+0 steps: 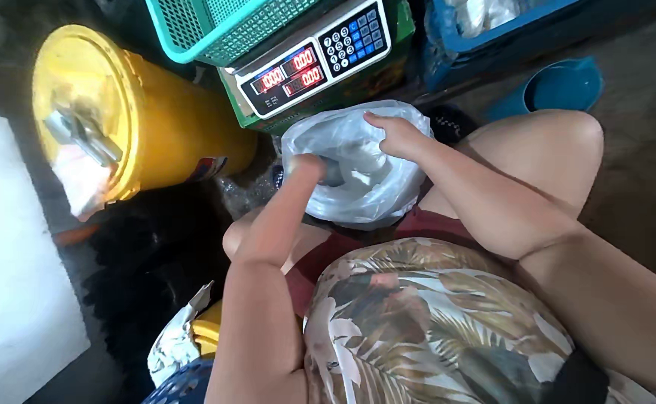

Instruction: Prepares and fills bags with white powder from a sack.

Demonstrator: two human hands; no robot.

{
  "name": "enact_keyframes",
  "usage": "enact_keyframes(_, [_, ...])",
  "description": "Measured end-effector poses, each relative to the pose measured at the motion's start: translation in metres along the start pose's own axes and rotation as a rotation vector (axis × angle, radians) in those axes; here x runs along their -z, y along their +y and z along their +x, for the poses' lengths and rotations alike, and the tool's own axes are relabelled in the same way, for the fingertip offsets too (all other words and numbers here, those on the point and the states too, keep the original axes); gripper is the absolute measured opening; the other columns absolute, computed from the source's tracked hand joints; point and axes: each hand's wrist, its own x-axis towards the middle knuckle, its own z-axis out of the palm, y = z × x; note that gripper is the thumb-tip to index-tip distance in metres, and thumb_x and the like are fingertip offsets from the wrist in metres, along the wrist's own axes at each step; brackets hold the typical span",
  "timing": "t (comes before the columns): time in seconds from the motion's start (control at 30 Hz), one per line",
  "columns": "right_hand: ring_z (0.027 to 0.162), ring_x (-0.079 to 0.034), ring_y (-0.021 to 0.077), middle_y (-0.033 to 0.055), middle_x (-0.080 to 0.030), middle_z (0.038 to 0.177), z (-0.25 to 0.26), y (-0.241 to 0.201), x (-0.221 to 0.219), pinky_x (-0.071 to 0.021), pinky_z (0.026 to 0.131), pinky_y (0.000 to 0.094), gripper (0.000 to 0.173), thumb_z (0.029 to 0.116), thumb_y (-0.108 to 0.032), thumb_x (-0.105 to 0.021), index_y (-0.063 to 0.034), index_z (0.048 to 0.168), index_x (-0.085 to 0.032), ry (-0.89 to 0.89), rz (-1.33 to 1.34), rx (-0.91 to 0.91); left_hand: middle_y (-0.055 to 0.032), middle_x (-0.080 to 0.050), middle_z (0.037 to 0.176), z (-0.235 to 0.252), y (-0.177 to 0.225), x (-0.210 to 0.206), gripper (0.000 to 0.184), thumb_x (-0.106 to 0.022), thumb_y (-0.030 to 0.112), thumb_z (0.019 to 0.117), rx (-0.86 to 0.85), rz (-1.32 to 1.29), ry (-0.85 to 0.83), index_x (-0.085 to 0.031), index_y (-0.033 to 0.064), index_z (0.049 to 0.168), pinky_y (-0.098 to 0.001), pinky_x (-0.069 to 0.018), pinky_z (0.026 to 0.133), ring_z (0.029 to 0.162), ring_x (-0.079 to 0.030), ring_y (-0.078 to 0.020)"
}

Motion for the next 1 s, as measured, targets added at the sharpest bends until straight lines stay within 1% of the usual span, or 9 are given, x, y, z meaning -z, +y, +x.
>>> enact_keyframes(0.2, [0.149, -0.04, 0.0276, 0.0057, -0.035, 0.166, 0.001, -0.003, 0.0, -0.0348, 0.121, 0.0533, 0.083, 0.0844, 0.016, -0.058, -0.0114, 0.16, -0.037, -0.042, -0.027, 0.017, -0.0287, -0.061, 0.132, 0.088, 0.065, -0.081, 0.029, -0.059, 0.01, 0.0985, -0.03, -0.077, 0.079, -0.065, -0.0077, 0.121, -0.067, -0.0532, 0.087, 0.118, -0.062, -0.0483])
enact_keyframes(0.3, [0.15, -0.039, 0.0275, 0.006, -0.033, 0.167, 0.003, -0.006, 0.005, -0.0356, 0.12, 0.0524, 0.083, 0.0851, 0.016, -0.057, -0.011, 0.16, -0.035, -0.072, -0.034, -0.001, -0.0287, -0.066, 0.127, 0.063, 0.092, -0.102, 0.026, -0.056, -0.002, 0.0951, 0.072, -0.358, 0.26, -0.068, -0.0101, 0.116, -0.0687, -0.0496, 0.092, 0.117, -0.063, -0.0491])
enact_keyframes(0.33, [0.15, -0.039, 0.0269, 0.0061, -0.033, 0.167, 0.003, -0.006, 0.005, -0.0358, 0.119, 0.0516, 0.083, 0.0844, 0.016, -0.056, -0.0108, 0.16, -0.036, -0.071, -0.028, 0.0, -0.0261, -0.048, 0.153, 0.035, 0.077, -0.059, 0.038, -0.045, 0.006, 0.1071, -0.01, -0.359, -0.144, -0.052, -0.0078, 0.142, -0.0624, -0.0412, 0.11, 0.14, -0.047, -0.0445])
enact_keyframes(0.4, [0.149, -0.041, 0.0277, 0.0072, -0.033, 0.166, 0.004, -0.004, 0.005, -0.0368, 0.119, 0.0516, 0.084, 0.0829, 0.018, -0.056, -0.0103, 0.16, -0.036, -0.077, -0.023, 0.01, -0.0259, -0.044, 0.156, 0.026, 0.065, -0.044, 0.043, -0.046, 0.016, 0.1095, -0.159, -0.306, -0.336, -0.049, -0.0075, 0.145, -0.059, -0.0396, 0.113, 0.144, -0.043, -0.0422])
enact_keyframes(0.47, [0.147, -0.043, 0.0281, 0.0059, -0.033, 0.167, 0.007, -0.004, 0.004, -0.0397, 0.116, 0.0527, 0.086, 0.083, 0.017, -0.057, -0.0118, 0.161, -0.035, -0.104, -0.037, 0.004, -0.0272, -0.069, 0.121, 0.064, 0.083, -0.105, 0.034, -0.061, 0.025, 0.0985, -0.261, -0.288, 0.004, -0.072, -0.0061, 0.11, -0.0661, -0.0532, 0.087, 0.113, -0.066, -0.0454])
enact_keyframes(0.5, [0.147, -0.043, 0.0276, 0.0049, -0.033, 0.167, 0.008, -0.006, 0.004, -0.0403, 0.116, 0.0527, 0.086, 0.0834, 0.017, -0.058, -0.0126, 0.161, -0.034, -0.118, -0.042, -0.005, -0.025, -0.07, 0.117, 0.085, 0.095, -0.119, 0.035, -0.062, 0.03, 0.098, -0.277, -0.256, -0.022, -0.073, -0.0025, 0.106, -0.0674, -0.0531, 0.085, 0.111, -0.067, -0.0442])
enact_keyframes(0.6, [0.149, -0.04, 0.0264, 0.0048, -0.031, 0.168, 0.01, -0.011, 0.007, -0.0367, 0.119, 0.0514, 0.086, 0.0842, 0.017, -0.057, -0.0122, 0.161, -0.033, -0.143, -0.04, -0.022, -0.0224, -0.069, 0.123, 0.102, 0.105, -0.11, 0.039, -0.053, 0.036, 0.1043, -0.399, -0.197, -0.164, -0.073, 0.0043, 0.115, -0.0682, -0.0508, 0.089, 0.116, -0.065, -0.0432])
enact_keyframes(0.77, [0.151, -0.036, 0.0242, 0.0056, -0.029, 0.168, 0.01, -0.013, 0.003, -0.0343, 0.122, 0.0486, 0.086, 0.0834, 0.017, -0.059, -0.0105, 0.161, -0.033, -0.155, -0.055, -0.003, -0.0172, -0.072, 0.117, 0.114, 0.086, -0.107, 0.043, -0.042, 0.042, 0.1076, -0.576, -0.172, -0.043, -0.072, 0.0115, 0.117, -0.0659, -0.0523, 0.088, 0.114, -0.068, -0.0385])
enact_keyframes(1.0, [0.149, -0.04, 0.0307, 0.0097, -0.031, 0.167, 0.006, -0.014, 0.006, -0.0362, 0.118, 0.0556, 0.086, 0.0842, 0.013, -0.064, -0.0085, 0.161, -0.032, -0.102, -0.072, -0.016, -0.0164, -0.072, 0.12, 0.092, 0.04, -0.086, 0.043, -0.042, 0.043, 0.1079, -0.492, -0.24, 0.07, -0.069, 0.0136, 0.122, -0.0673, -0.0512, 0.09, 0.115, -0.067, -0.0388])
